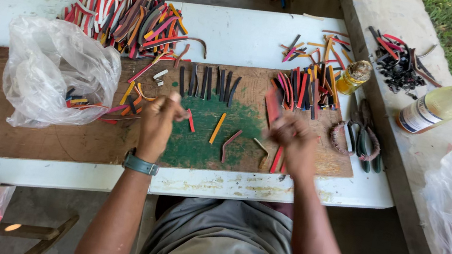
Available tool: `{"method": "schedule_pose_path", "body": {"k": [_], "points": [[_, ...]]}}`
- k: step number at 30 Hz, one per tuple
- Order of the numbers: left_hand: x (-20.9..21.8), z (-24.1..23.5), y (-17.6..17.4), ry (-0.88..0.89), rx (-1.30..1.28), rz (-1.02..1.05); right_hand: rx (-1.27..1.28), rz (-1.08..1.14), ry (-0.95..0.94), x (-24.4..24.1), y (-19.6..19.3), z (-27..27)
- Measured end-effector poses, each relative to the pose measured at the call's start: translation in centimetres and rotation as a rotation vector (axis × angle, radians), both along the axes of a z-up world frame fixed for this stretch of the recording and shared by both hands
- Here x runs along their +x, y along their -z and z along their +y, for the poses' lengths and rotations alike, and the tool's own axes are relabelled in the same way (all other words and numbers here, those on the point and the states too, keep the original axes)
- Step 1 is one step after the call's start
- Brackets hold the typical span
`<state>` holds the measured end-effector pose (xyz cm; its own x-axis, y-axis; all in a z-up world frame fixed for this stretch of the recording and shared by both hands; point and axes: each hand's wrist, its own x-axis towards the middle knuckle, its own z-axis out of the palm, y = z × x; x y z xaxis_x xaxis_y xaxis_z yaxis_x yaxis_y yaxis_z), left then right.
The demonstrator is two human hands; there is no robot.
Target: The person sorts and aligns small colored rubber strips on a wooden board, picking up individual pieces, comparing lengths, and placing them into organized rows by color and size.
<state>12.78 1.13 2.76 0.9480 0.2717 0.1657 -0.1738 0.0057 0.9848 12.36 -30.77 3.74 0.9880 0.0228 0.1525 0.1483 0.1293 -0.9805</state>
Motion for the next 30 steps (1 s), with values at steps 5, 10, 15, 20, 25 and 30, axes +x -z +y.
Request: {"method": "schedule_pose_path", "body": {"k": [5, 10, 15, 20, 25, 30], "points": [[-0.5, -1.0, 1.2, -0.019, 0.397, -0.027, -0.629, 0.049, 0.494, 10.5, -0.1, -5.2], [5.3, -3.2, 1.7, 0.014, 0.78, -0.193, -1.112, -0.013, 0.513, 12.5, 2.7, -6.5], [13.4, -7.8, 1.2, 0.085, 1.27, -0.184, -0.991, -0.21, 0.525, 9.7, 1.7, -8.2], [16.1, -9.7, 1.1, 0.199, 1.516, 0.041, -0.766, -0.252, 0.507, 5.7, -0.8, -9.8], [16.5, -10.6, 3.3, 0.227, 1.522, 0.001, -0.7, -0.225, 0.478, 2.7, -1.0, -9.8], [16.0, -11.3, 2.5, 0.274, 1.243, 0.118, -0.722, -0.252, 0.452, 1.1, -0.3, -9.5]]}}
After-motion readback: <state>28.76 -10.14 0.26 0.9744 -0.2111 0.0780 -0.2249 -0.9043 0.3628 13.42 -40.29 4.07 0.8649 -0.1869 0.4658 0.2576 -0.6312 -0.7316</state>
